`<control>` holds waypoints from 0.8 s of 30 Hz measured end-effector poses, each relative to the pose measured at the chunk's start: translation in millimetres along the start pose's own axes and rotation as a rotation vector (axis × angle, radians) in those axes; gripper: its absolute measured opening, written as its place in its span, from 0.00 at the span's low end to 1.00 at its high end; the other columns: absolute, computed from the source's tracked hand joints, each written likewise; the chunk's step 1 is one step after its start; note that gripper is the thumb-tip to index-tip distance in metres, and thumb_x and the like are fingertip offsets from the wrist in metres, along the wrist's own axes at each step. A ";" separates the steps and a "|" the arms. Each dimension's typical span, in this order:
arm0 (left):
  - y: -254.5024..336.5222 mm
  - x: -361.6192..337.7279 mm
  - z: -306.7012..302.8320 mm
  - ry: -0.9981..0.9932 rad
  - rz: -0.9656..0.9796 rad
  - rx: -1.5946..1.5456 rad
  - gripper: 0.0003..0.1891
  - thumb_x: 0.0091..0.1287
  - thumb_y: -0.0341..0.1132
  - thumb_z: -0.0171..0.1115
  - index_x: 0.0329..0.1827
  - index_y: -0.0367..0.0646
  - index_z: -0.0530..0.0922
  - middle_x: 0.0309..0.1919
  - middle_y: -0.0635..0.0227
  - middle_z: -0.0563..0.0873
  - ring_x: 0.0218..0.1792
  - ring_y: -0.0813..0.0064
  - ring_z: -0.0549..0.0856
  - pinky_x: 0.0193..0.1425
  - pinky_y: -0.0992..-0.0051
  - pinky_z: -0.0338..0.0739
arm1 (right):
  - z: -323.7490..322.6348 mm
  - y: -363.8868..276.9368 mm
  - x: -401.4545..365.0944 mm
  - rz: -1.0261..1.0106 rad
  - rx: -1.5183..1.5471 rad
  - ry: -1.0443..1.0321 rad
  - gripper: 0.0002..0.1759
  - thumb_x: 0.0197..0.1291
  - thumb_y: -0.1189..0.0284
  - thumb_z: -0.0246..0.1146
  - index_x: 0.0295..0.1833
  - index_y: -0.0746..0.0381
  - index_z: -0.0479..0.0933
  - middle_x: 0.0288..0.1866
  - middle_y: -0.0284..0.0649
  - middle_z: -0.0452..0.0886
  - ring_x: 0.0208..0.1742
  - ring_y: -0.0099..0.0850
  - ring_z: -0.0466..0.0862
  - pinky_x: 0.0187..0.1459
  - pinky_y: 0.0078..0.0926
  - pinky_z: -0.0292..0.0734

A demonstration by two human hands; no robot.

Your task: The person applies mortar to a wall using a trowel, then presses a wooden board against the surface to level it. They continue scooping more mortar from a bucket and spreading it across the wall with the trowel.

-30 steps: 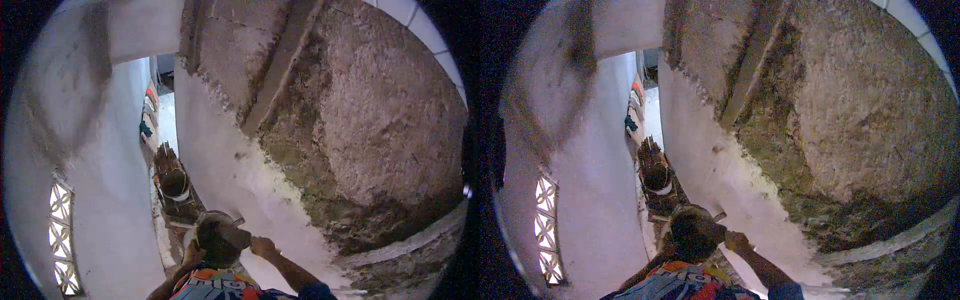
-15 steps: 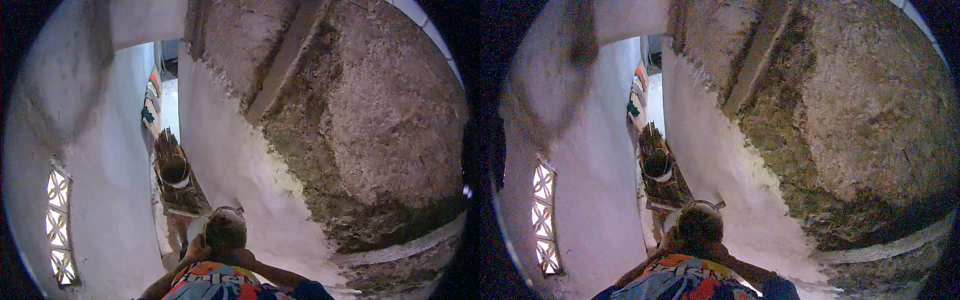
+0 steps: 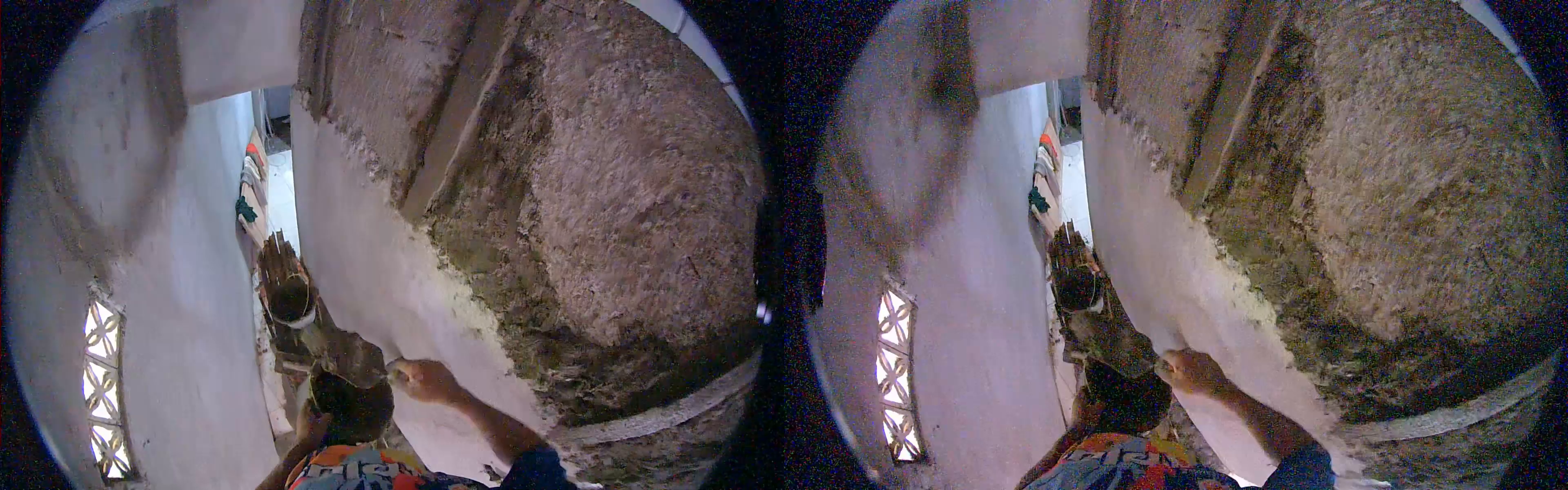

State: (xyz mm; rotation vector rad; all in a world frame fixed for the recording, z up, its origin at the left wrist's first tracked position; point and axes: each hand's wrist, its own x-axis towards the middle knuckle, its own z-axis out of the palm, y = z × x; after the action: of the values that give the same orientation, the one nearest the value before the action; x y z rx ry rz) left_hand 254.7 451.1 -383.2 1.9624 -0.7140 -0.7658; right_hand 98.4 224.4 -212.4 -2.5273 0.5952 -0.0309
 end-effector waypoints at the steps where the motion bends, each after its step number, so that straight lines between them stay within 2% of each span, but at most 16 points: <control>1: -24.3 5.4 5.1 0.016 0.042 -0.027 0.20 0.48 0.34 0.62 0.44 0.38 0.72 0.34 0.57 0.81 0.36 0.59 0.80 0.41 0.65 0.74 | -28.1 -12.4 16.6 -0.043 0.049 -0.078 0.18 0.58 0.55 0.57 0.36 0.61 0.74 0.29 0.46 0.79 0.31 0.42 0.81 0.34 0.42 0.75; 2: -36.6 11.4 7.4 0.030 0.083 -0.053 0.20 0.48 0.34 0.62 0.45 0.38 0.72 0.34 0.57 0.82 0.37 0.59 0.81 0.42 0.65 0.74 | -57.9 -27.0 31.4 -0.085 0.098 -0.156 0.18 0.58 0.55 0.57 0.38 0.61 0.75 0.30 0.45 0.79 0.32 0.40 0.81 0.35 0.41 0.75; 3: -29.7 10.6 4.4 0.032 0.090 -0.049 0.20 0.48 0.34 0.62 0.45 0.38 0.72 0.34 0.57 0.82 0.37 0.59 0.81 0.42 0.65 0.74 | -91.9 -47.5 39.1 0.011 0.349 -0.255 0.15 0.58 0.60 0.57 0.43 0.60 0.77 0.32 0.41 0.81 0.33 0.32 0.80 0.38 0.30 0.75; 4: -14.5 3.1 -1.0 0.062 0.066 -0.073 0.20 0.48 0.34 0.62 0.45 0.38 0.72 0.34 0.57 0.82 0.37 0.59 0.81 0.42 0.65 0.74 | -111.0 -47.2 50.9 -0.200 0.341 -0.156 0.15 0.57 0.61 0.59 0.43 0.61 0.77 0.30 0.37 0.80 0.32 0.27 0.78 0.35 0.28 0.75; 5: -2.3 -1.1 -4.5 0.092 0.040 -0.097 0.20 0.48 0.34 0.62 0.45 0.37 0.72 0.34 0.57 0.82 0.37 0.59 0.80 0.43 0.65 0.74 | -145.0 -61.4 61.5 0.035 0.490 -0.319 0.13 0.56 0.63 0.60 0.42 0.61 0.78 0.29 0.34 0.79 0.30 0.24 0.77 0.29 0.24 0.74; 6: 6.3 1.5 -7.4 0.094 0.047 -0.090 0.20 0.48 0.34 0.62 0.45 0.37 0.72 0.34 0.57 0.82 0.37 0.59 0.80 0.43 0.65 0.74 | -168.0 -57.2 69.2 -0.017 0.540 -0.208 0.15 0.56 0.62 0.61 0.44 0.60 0.76 0.29 0.33 0.78 0.27 0.23 0.77 0.25 0.21 0.72; 10: 28.6 -5.4 -19.0 0.032 -0.089 -0.070 0.21 0.48 0.34 0.62 0.46 0.36 0.72 0.37 0.55 0.81 0.39 0.60 0.80 0.45 0.66 0.73 | -206.6 38.5 124.0 -0.399 1.714 0.093 0.10 0.64 0.64 0.50 0.36 0.58 0.71 0.27 0.31 0.73 0.22 0.24 0.72 0.23 0.23 0.69; 11: 29.4 -7.3 -20.3 0.012 -0.119 -0.074 0.21 0.48 0.34 0.62 0.46 0.36 0.72 0.37 0.55 0.81 0.39 0.60 0.80 0.45 0.66 0.73 | -176.2 63.9 130.0 -0.323 1.726 0.306 0.11 0.63 0.63 0.50 0.37 0.58 0.71 0.27 0.32 0.73 0.23 0.24 0.72 0.24 0.24 0.70; 12: 13.8 -1.7 -19.9 0.013 -0.105 -0.080 0.21 0.48 0.34 0.62 0.46 0.36 0.72 0.37 0.55 0.81 0.39 0.60 0.80 0.45 0.66 0.73 | -125.9 75.9 122.7 -0.059 1.471 0.459 0.11 0.63 0.62 0.51 0.37 0.58 0.72 0.28 0.32 0.74 0.24 0.25 0.73 0.25 0.24 0.71; 13: -14.8 8.3 -13.0 -0.009 -0.141 0.045 0.21 0.48 0.35 0.62 0.45 0.36 0.72 0.37 0.55 0.81 0.39 0.60 0.80 0.44 0.65 0.73 | -72.2 73.7 106.2 0.146 1.220 0.426 0.12 0.63 0.61 0.52 0.38 0.59 0.73 0.28 0.33 0.74 0.25 0.25 0.73 0.26 0.24 0.71; 14: -31.0 13.6 -1.2 -0.034 -0.189 0.156 0.20 0.48 0.35 0.62 0.44 0.36 0.72 0.36 0.55 0.81 0.38 0.60 0.80 0.43 0.65 0.73 | -32.9 63.4 83.0 0.290 1.047 0.269 0.14 0.62 0.60 0.53 0.39 0.59 0.73 0.28 0.33 0.75 0.26 0.26 0.74 0.27 0.25 0.72; 17: 7.2 0.4 -9.6 0.001 -0.088 -0.069 0.20 0.48 0.36 0.62 0.43 0.36 0.72 0.31 0.57 0.81 0.33 0.61 0.79 0.40 0.65 0.73 | 13.0 30.1 18.2 0.524 0.669 -0.279 0.17 0.61 0.56 0.55 0.42 0.60 0.75 0.30 0.34 0.76 0.28 0.27 0.75 0.31 0.25 0.74; 19: 20.0 -0.8 -16.4 -0.014 -0.024 -0.114 0.20 0.48 0.35 0.62 0.43 0.36 0.72 0.32 0.56 0.81 0.34 0.61 0.79 0.40 0.65 0.73 | -11.2 22.8 5.4 0.522 0.486 -0.191 0.18 0.62 0.56 0.54 0.41 0.61 0.75 0.30 0.39 0.78 0.30 0.32 0.78 0.33 0.30 0.75; 21: 12.0 6.3 -12.2 -0.045 -0.081 -0.197 0.21 0.48 0.34 0.62 0.44 0.36 0.71 0.32 0.56 0.81 0.35 0.61 0.80 0.40 0.66 0.73 | -45.7 63.5 6.5 0.181 -0.104 0.037 0.17 0.62 0.58 0.52 0.40 0.61 0.75 0.34 0.47 0.80 0.34 0.42 0.81 0.35 0.39 0.75; 22: 10.1 10.3 -8.0 -0.059 -0.124 -0.254 0.21 0.48 0.34 0.62 0.45 0.36 0.71 0.33 0.55 0.81 0.36 0.61 0.80 0.41 0.67 0.73 | -91.1 46.3 12.1 0.351 -0.210 -0.034 0.20 0.61 0.55 0.50 0.42 0.60 0.75 0.40 0.50 0.80 0.43 0.49 0.79 0.43 0.47 0.73; 24: 22.7 9.3 -10.8 -0.093 -0.060 -0.290 0.22 0.47 0.33 0.62 0.46 0.36 0.71 0.33 0.56 0.81 0.36 0.62 0.81 0.41 0.67 0.74 | -153.2 71.4 28.2 0.356 -0.574 -0.001 0.16 0.58 0.62 0.54 0.41 0.64 0.76 0.41 0.50 0.78 0.39 0.45 0.79 0.43 0.42 0.74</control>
State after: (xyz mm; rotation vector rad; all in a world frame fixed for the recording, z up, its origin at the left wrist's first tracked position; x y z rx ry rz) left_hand 264.6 439.9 -361.0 1.6998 -0.5649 -0.9464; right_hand 73.2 81.9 -120.6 -2.9100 1.1837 0.3124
